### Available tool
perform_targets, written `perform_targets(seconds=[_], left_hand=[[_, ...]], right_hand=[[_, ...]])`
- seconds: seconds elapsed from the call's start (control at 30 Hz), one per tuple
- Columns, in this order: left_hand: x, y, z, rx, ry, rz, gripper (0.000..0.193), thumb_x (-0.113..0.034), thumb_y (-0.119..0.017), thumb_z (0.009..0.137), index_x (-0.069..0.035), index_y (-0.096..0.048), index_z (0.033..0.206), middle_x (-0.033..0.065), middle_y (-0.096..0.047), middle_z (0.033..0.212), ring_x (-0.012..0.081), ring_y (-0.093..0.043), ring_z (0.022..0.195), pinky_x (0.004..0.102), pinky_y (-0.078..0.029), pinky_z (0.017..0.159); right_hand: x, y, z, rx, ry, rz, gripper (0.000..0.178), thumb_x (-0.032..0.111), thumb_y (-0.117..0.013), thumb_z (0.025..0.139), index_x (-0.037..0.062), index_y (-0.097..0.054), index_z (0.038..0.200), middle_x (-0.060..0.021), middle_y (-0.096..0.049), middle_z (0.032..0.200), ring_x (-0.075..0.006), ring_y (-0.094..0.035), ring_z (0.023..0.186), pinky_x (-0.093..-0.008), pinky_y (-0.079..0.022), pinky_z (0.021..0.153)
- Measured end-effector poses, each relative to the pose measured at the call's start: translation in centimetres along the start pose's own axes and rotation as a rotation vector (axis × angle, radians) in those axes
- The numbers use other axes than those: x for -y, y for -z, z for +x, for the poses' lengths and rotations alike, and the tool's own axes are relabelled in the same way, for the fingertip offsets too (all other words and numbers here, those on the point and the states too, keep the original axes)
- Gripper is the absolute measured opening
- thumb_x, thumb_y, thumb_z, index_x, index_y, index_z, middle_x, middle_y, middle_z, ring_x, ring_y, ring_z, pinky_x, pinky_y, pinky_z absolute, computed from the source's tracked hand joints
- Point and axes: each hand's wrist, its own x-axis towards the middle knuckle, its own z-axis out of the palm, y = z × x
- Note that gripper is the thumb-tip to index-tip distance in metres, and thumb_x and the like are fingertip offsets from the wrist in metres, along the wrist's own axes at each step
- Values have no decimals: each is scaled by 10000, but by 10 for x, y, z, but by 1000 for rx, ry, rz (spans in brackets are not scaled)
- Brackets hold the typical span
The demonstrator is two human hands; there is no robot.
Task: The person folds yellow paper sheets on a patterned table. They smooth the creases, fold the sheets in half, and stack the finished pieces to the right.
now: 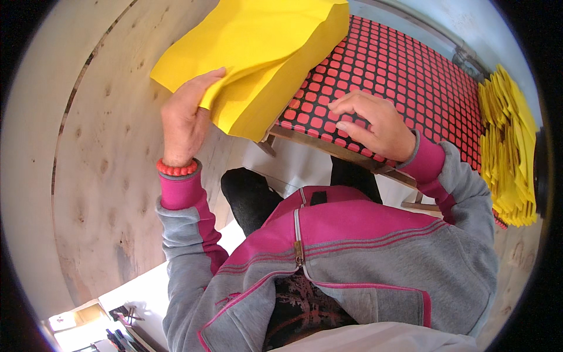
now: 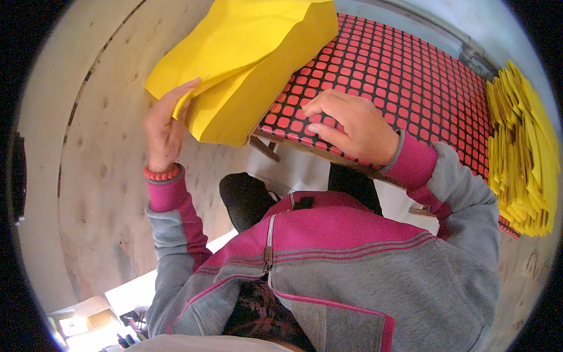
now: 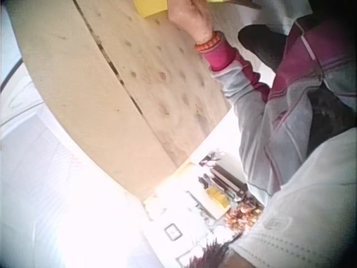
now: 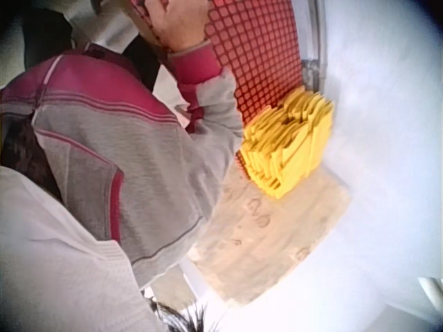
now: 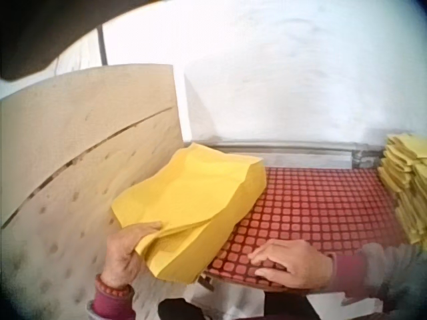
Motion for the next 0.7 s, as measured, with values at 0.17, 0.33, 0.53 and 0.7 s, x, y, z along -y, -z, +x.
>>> perform_targets(seconds=[0.17,0.33,0.53,0.7], left_hand=[[12,14,21,-196,118,-216,225,-1,-603,1012,-9,-674,1226,71,-714,1094,157,-651,1026,274,-490,924],[-39,39,39,-79,164,-169,212,13,-587,1014,3,-673,1207,50,-704,1111,148,-634,1035,274,-486,925],[-120,-17,43,120,-177,15,375,14,-662,860,-20,-690,1232,139,-735,1128,239,-709,1051,334,-545,889],[-172,-99,45,154,-357,57,419,33,-620,755,-55,-678,1161,158,-741,964,346,-720,817,425,-579,719]], right_hand=[[-4,-4,7,37,-203,509,189,137,-697,968,-7,-642,1076,-108,-710,1023,-198,-705,957,-319,-558,858],[0,1,35,105,-530,917,439,392,-542,1061,-10,-628,1214,-146,-699,1181,-212,-689,1096,-341,-548,955],[-7,42,35,-137,-610,1329,921,790,-354,961,-16,-549,1361,-158,-649,1322,-247,-646,1200,-386,-523,1010],[-61,75,-16,-284,-574,912,564,503,-558,1029,6,-607,1292,-106,-681,1252,-205,-678,1105,-346,-552,932]])
